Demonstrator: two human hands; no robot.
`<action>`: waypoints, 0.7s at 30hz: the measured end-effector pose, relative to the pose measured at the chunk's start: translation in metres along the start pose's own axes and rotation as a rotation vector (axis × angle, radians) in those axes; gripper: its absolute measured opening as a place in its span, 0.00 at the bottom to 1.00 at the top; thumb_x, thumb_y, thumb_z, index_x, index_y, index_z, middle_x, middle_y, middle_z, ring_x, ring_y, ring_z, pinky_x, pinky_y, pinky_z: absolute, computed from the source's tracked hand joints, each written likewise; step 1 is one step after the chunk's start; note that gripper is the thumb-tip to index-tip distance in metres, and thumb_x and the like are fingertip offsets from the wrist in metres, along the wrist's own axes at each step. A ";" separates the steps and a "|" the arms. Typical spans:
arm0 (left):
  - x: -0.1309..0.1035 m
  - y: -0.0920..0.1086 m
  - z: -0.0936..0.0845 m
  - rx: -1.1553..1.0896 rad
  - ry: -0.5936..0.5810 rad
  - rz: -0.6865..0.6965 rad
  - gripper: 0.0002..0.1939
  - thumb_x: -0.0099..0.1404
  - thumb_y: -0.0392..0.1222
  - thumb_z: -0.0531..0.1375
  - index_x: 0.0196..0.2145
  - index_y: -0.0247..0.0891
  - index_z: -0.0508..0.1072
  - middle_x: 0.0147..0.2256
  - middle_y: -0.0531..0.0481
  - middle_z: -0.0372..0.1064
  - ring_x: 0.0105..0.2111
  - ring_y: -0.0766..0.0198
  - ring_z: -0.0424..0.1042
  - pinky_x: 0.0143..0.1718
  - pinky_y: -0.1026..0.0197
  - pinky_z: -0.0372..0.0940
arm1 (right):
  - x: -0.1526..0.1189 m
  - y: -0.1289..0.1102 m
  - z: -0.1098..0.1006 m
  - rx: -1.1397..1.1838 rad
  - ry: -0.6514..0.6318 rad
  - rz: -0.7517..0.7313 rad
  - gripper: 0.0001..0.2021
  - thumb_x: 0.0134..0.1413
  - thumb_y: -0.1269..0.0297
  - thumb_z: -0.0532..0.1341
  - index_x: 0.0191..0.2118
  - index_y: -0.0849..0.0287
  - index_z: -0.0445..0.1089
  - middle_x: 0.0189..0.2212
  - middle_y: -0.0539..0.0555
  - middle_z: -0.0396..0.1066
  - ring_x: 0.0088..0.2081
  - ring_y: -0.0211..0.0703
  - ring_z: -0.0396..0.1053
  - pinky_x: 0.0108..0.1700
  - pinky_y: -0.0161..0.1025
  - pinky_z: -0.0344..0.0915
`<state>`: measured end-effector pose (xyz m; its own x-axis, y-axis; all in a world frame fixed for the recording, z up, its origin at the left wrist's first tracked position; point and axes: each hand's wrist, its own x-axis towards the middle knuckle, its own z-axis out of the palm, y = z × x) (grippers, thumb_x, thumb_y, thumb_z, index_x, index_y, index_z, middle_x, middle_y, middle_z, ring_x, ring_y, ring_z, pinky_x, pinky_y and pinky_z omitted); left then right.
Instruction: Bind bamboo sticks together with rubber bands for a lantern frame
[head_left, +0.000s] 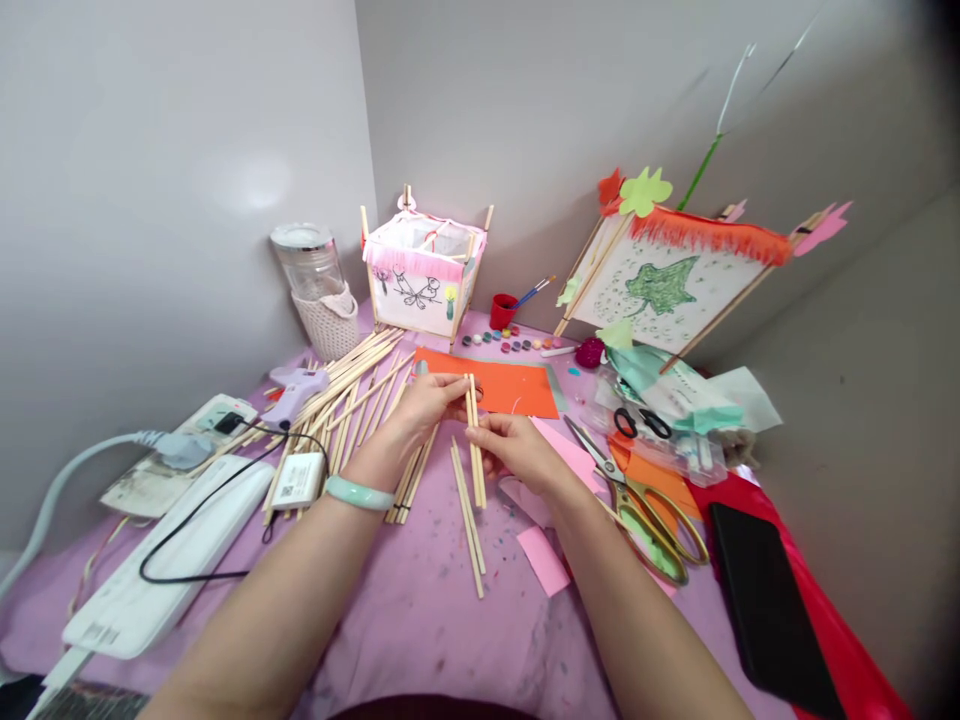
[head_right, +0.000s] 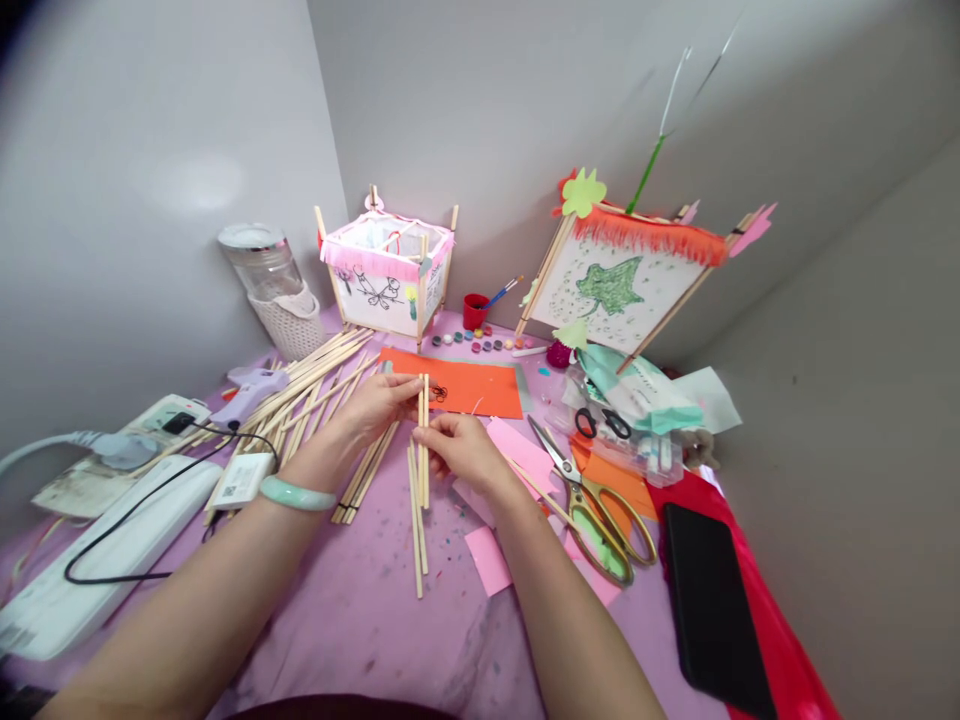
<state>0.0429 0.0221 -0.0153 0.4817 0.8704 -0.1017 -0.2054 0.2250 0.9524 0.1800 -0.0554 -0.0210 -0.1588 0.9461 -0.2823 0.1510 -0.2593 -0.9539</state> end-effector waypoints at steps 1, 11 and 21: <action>0.001 -0.002 -0.001 -0.022 -0.011 -0.016 0.11 0.53 0.44 0.64 0.25 0.33 0.70 0.21 0.52 0.66 0.21 0.70 0.65 0.26 0.64 0.62 | 0.000 0.000 0.000 0.020 -0.010 0.009 0.14 0.48 0.52 0.61 0.27 0.59 0.62 0.16 0.45 0.62 0.18 0.32 0.62 0.21 0.30 0.60; 0.005 -0.012 -0.007 -0.102 -0.029 -0.050 0.11 0.53 0.44 0.65 0.28 0.32 0.73 0.26 0.49 0.70 0.25 0.68 0.68 0.29 0.62 0.64 | 0.000 0.000 0.001 0.050 -0.026 0.029 0.15 0.47 0.52 0.62 0.26 0.60 0.62 0.16 0.46 0.63 0.17 0.32 0.62 0.21 0.31 0.63; -0.014 0.015 0.002 0.023 -0.093 0.097 0.17 0.56 0.46 0.63 0.40 0.33 0.75 0.34 0.46 0.73 0.30 0.66 0.70 0.33 0.63 0.65 | -0.010 -0.012 0.002 -0.229 0.038 -0.205 0.10 0.53 0.60 0.58 0.26 0.59 0.62 0.17 0.45 0.61 0.18 0.32 0.60 0.21 0.30 0.57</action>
<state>0.0348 0.0123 0.0014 0.5373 0.8432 0.0170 -0.2355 0.1307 0.9630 0.1780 -0.0620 -0.0067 -0.1728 0.9819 -0.0780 0.3366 -0.0156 -0.9415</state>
